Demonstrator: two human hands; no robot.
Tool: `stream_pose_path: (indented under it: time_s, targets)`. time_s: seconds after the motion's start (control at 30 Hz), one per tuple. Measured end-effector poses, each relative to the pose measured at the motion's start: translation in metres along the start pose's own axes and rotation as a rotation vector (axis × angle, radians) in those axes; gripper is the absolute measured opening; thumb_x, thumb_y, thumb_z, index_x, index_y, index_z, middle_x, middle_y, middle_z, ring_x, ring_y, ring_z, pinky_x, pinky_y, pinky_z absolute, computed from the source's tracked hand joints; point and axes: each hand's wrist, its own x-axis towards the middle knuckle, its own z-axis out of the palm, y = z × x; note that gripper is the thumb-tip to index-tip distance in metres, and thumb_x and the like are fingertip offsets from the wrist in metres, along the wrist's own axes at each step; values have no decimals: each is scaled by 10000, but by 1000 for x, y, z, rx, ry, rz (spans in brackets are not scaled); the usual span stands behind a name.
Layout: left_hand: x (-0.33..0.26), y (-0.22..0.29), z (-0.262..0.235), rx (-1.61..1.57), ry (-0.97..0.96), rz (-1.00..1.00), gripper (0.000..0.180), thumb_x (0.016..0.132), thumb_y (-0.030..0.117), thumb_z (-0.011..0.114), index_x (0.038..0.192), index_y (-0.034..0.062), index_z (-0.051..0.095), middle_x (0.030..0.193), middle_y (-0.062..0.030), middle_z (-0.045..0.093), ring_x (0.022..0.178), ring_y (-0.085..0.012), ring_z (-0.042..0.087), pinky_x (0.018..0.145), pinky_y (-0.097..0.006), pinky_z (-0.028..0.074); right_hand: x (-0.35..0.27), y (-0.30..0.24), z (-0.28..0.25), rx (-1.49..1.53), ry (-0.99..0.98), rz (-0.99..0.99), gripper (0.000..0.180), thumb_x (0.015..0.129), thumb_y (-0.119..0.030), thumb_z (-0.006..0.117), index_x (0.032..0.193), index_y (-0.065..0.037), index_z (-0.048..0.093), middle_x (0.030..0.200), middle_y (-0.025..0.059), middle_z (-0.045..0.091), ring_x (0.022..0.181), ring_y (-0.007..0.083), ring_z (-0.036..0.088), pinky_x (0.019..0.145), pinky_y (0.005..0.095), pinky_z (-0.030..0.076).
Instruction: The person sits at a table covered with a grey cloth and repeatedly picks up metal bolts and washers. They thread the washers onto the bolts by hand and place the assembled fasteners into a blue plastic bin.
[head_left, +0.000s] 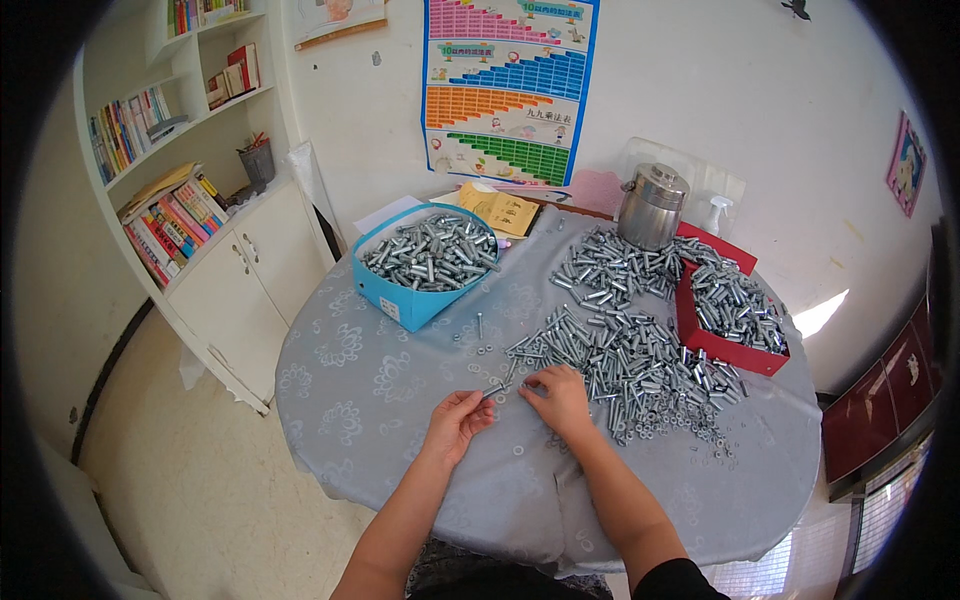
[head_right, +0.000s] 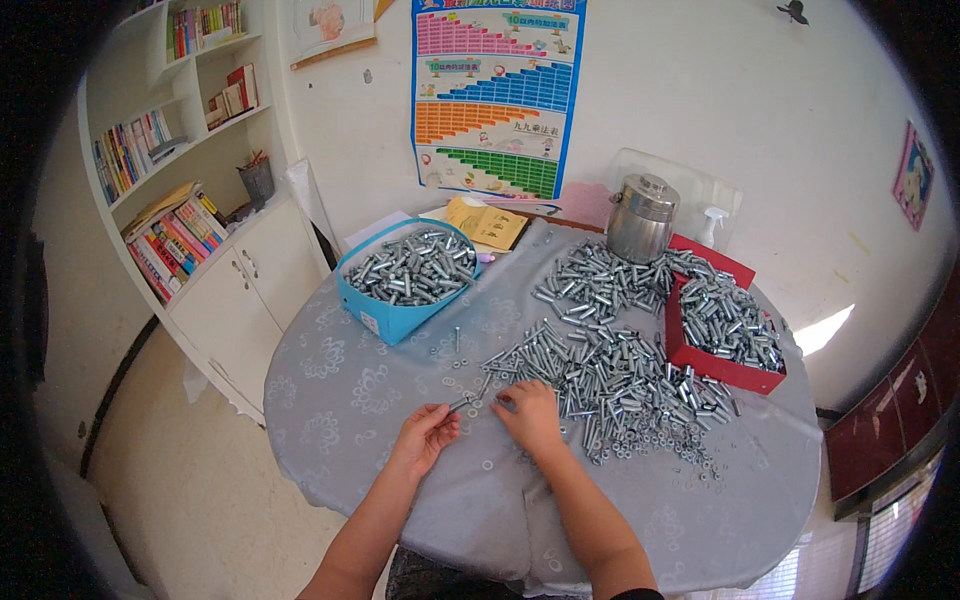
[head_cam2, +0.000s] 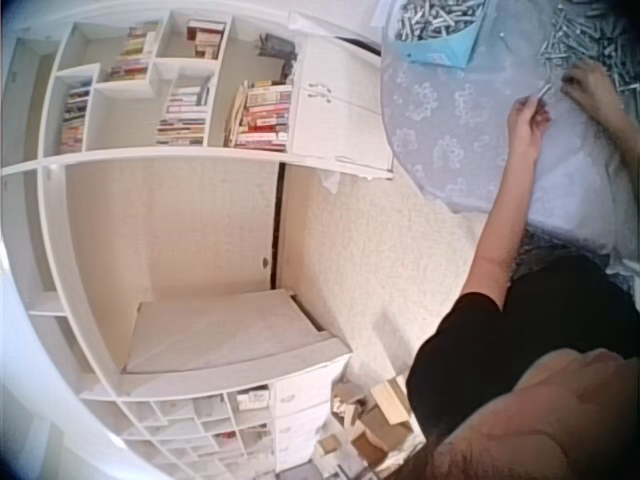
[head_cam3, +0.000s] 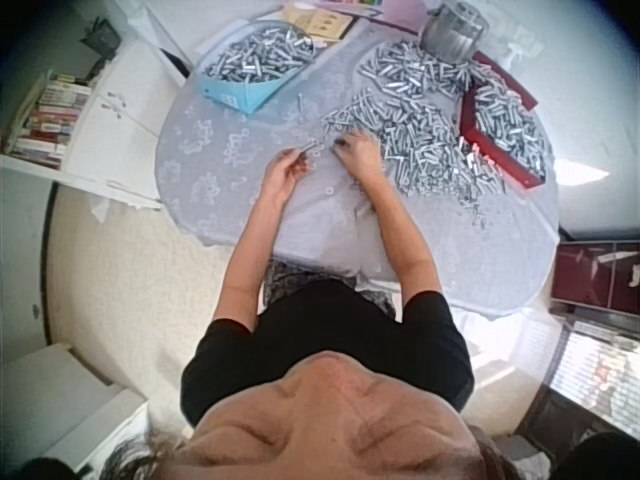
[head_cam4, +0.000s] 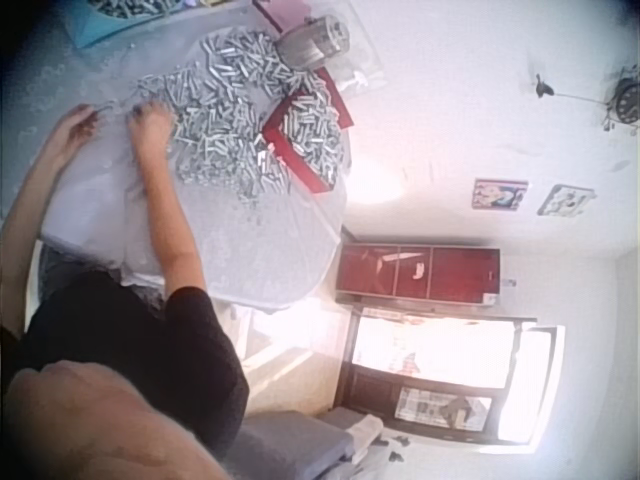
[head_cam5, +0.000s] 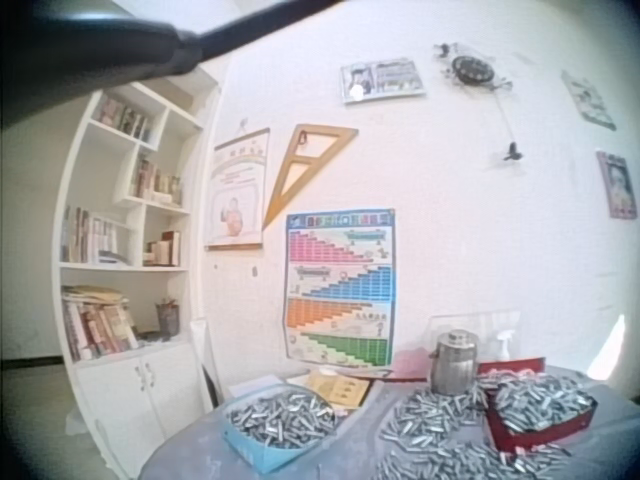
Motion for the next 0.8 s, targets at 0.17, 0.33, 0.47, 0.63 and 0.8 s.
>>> stream_pose_path:
  time_s: [0.17,0.33,0.47,0.63,0.8]
  targets:
    - [2,-1,-1,-10,7,4,99,823,83,567,874,5,532,813,-139,617,639,-161,611,606,-269,539,1,0,5,811,-68,287,193,750,-120,656,929,-52,631,838,5,614,757,101,534,714,235,420]
    - [1,-1,-1,9,27,26,107,815,81,579,871,6,527,797,-138,617,634,-166,611,601,-271,539,2,-7,2,846,-138,176,193,772,-108,632,957,-51,625,845,5,617,779,88,524,735,235,412]
    - [1,-3,0,68,60,91,114,805,74,594,864,4,525,792,-142,617,638,-178,612,592,-284,543,2,-12,-1,764,-138,122,178,779,-111,622,946,-51,623,832,13,617,786,100,533,735,245,414]
    - [-1,-3,5,188,27,137,101,806,66,592,851,6,526,776,-138,613,643,-179,610,587,-289,544,0,-9,-4,529,-205,107,169,829,-180,562,866,-21,604,807,78,606,758,161,548,671,272,424]
    - [-1,-4,5,178,5,140,99,811,62,584,852,-2,522,777,-142,608,653,-186,610,592,-297,547,-1,-14,-3,507,-195,261,290,878,-258,487,802,0,594,709,70,585,638,160,529,613,269,425]
